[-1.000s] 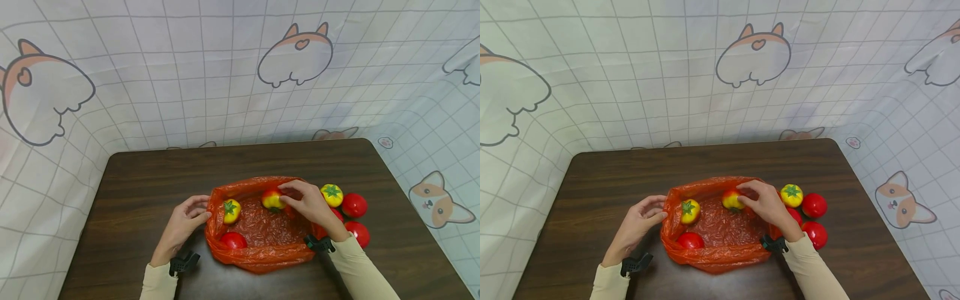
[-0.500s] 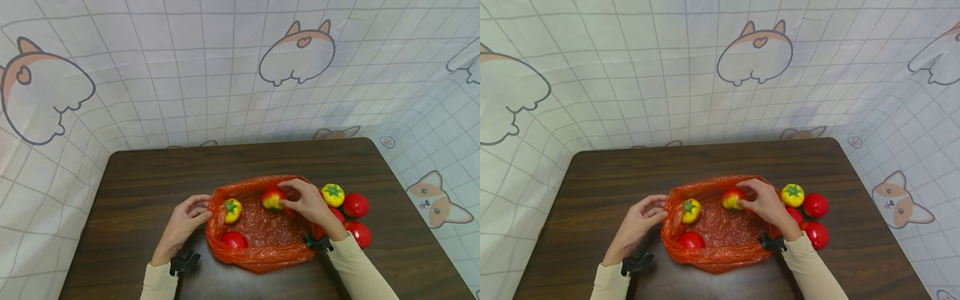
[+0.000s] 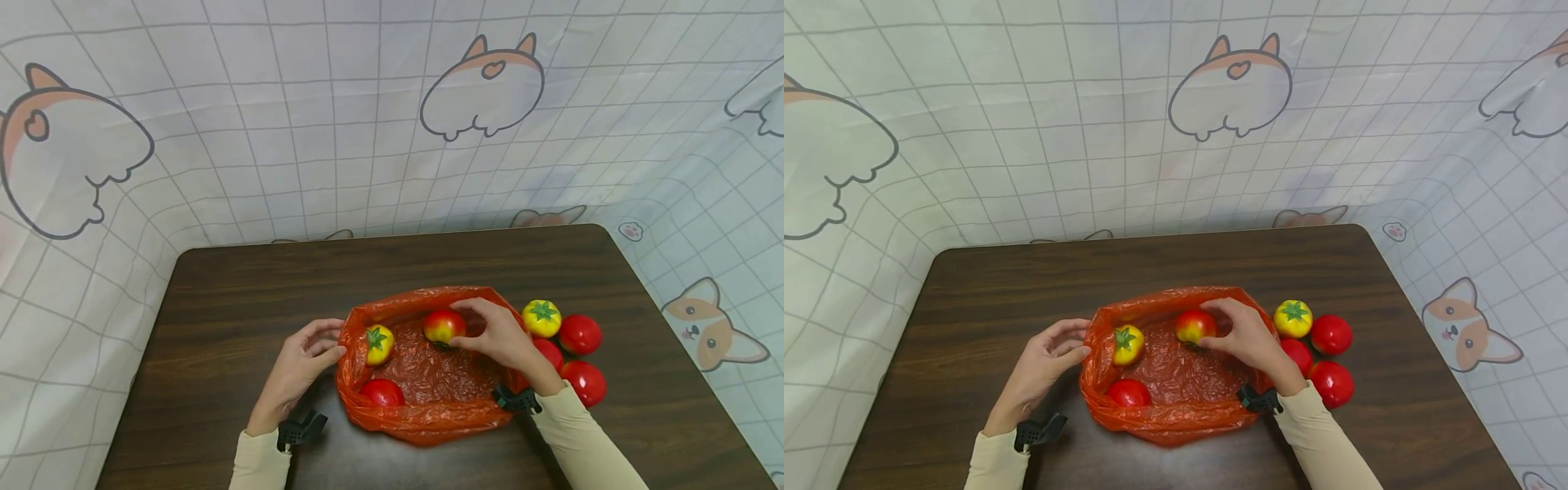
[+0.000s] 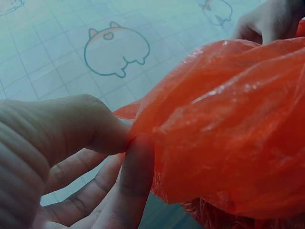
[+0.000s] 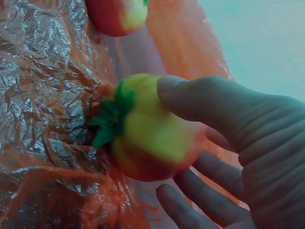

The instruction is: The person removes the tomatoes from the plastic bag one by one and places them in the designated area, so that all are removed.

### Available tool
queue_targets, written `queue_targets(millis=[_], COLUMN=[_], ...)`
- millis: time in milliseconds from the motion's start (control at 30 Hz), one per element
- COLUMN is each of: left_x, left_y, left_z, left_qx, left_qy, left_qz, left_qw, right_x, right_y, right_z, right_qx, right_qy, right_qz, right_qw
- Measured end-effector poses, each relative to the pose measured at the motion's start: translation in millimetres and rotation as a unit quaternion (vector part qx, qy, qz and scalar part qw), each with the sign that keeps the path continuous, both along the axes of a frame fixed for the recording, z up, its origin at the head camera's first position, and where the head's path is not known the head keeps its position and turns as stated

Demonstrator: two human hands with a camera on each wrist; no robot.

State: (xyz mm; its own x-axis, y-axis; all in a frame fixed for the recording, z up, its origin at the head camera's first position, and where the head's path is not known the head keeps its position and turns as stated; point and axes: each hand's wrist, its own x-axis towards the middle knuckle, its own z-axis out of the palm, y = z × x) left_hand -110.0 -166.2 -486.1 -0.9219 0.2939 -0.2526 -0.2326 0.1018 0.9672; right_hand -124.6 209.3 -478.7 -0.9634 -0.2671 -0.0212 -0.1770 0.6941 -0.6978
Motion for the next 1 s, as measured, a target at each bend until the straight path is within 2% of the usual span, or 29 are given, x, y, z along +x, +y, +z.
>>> queue_targets(millis=[367,633,1000], left_x=[0.4,0.1,-0.1], left_y=[0.4,-0.9,-1.1], left_z=[1.7,1.7,2.7], left_qx=[-0.001,-0.006,-0.013], left_qy=[0.006,-0.003,-0.011], left_qz=[0.001,0.003,0.009], left_qw=[1.0,1.0,0.9998], right_x=[0.6,5.2,12.2], right_y=[-3,-2,-1], right_z=[-4.7,0.5,16.2], right_qx=[-0.004,-0.011,-0.081], right_qy=[0.011,0.015,0.012], right_qz=[-0.003,-0.007,-0.01], right_qw=[0.9999,0.9998,0.9965])
